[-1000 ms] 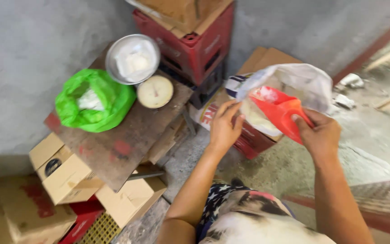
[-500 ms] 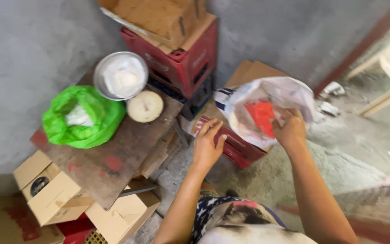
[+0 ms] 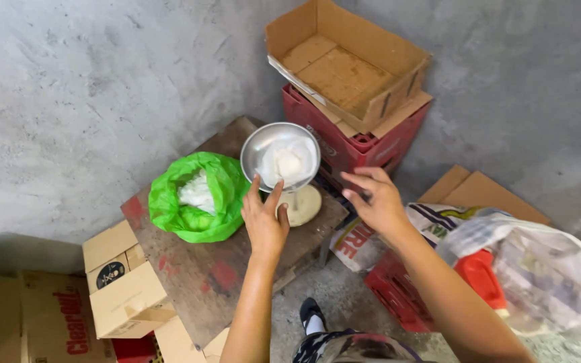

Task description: Measure and package animal feed into plastic bags using a scale and scoop.

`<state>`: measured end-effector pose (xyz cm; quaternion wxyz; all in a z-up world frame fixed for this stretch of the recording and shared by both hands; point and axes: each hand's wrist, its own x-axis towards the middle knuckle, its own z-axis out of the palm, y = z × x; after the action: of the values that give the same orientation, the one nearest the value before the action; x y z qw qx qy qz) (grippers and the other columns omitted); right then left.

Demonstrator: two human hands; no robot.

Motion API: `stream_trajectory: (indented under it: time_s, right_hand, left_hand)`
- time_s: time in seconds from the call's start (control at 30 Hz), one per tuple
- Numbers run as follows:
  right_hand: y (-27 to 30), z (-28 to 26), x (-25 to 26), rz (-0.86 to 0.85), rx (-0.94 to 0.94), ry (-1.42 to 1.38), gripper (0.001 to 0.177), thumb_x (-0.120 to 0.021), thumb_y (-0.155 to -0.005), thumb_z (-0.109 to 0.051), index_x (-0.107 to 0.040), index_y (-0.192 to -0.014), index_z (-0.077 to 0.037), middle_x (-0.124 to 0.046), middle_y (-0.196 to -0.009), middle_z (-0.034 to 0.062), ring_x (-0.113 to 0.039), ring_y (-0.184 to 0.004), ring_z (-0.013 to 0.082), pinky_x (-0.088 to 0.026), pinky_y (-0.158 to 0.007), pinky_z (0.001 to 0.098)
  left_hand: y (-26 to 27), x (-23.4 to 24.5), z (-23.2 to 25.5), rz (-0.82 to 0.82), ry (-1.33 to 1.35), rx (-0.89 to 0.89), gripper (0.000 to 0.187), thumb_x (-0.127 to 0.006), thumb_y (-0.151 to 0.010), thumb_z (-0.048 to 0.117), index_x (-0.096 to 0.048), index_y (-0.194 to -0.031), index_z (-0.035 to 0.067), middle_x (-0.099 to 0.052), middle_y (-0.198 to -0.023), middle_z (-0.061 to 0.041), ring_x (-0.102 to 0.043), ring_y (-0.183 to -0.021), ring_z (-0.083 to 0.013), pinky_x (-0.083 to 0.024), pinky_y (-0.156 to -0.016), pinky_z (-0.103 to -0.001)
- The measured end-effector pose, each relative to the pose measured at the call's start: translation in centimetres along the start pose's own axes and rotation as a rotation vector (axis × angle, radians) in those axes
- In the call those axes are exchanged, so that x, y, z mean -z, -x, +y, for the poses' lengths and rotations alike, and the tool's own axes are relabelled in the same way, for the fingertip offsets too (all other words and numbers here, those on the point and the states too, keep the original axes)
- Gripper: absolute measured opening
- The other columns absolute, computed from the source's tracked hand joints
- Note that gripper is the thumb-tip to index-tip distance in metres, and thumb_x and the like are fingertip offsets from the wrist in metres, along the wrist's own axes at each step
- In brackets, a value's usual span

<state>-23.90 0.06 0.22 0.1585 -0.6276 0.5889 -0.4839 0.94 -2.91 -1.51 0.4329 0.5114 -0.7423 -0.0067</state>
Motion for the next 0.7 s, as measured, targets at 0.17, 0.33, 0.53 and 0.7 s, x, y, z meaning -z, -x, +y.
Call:
stream_trajectory:
  time_s: [0.17,0.33,0.53,0.7]
  right_hand:
    - [-8.4,1.7,-8.8,-0.041,0.198,0.123,0.034,-0.082,-0.081,-0.018,-0.08,-0.115,-0.021,-0.056,-0.141,0.0213,-0.064,-0.117,0.0362,-0.054,-0.095,0.0404]
    - [-14.8,2.6,-12.3,-0.198,0.186,0.4,0.039,-0.075,-0.074,-0.006,-0.083,-0.107,-0.024,-0.054,-0.144,0.0225,-0.061,-0.12,0.0412,-0.05,-0.098,0.0432]
    - [-21.8,-4.0,-7.3,-0.477,0.087,0.54,0.042,-0.061,-0.075,0.001,-0.082,-0.103,-0.022,-0.076,-0.111,0.0101,-0.071,-0.104,0.0339,-0.055,-0.091,0.0449]
    - [-25.1,-8.6,-3.5,-0.491,0.279,0.55,0.026,-0.07,-0.079,-0.009,-0.083,-0.099,-0.019,-0.076,-0.103,0.0148,-0.072,-0.096,0.036,-0.056,-0.087,0.0454]
  left_hand:
    - [-5.4,-1.7,-4.1,-0.095,-0.144,-0.145,0.06,-0.077,-0.071,0.006,-0.071,-0.13,0.019,-0.044,-0.152,-0.024,-0.047,-0.134,-0.0437,-0.04,-0.103,-0.054]
    - [-9.3,-2.5,-8.1,-0.269,-0.303,-0.181,0.036,-0.075,-0.07,0.01,-0.077,-0.106,0.014,-0.06,-0.128,-0.018,-0.054,-0.126,-0.0377,-0.042,-0.098,-0.054]
    - [-14.4,3.2,-6.5,-0.106,-0.1,-0.141,0.011,-0.076,-0.077,0.011,-0.076,-0.087,0.007,-0.07,-0.09,-0.012,-0.067,-0.085,-0.0356,-0.051,-0.076,-0.048]
    - [-18.0,5.5,-4.1,0.049,-0.006,-0.154,0.007,-0.075,-0.084,0.009,-0.075,-0.091,0.007,-0.071,-0.093,-0.011,-0.07,-0.079,-0.0361,-0.055,-0.071,-0.045]
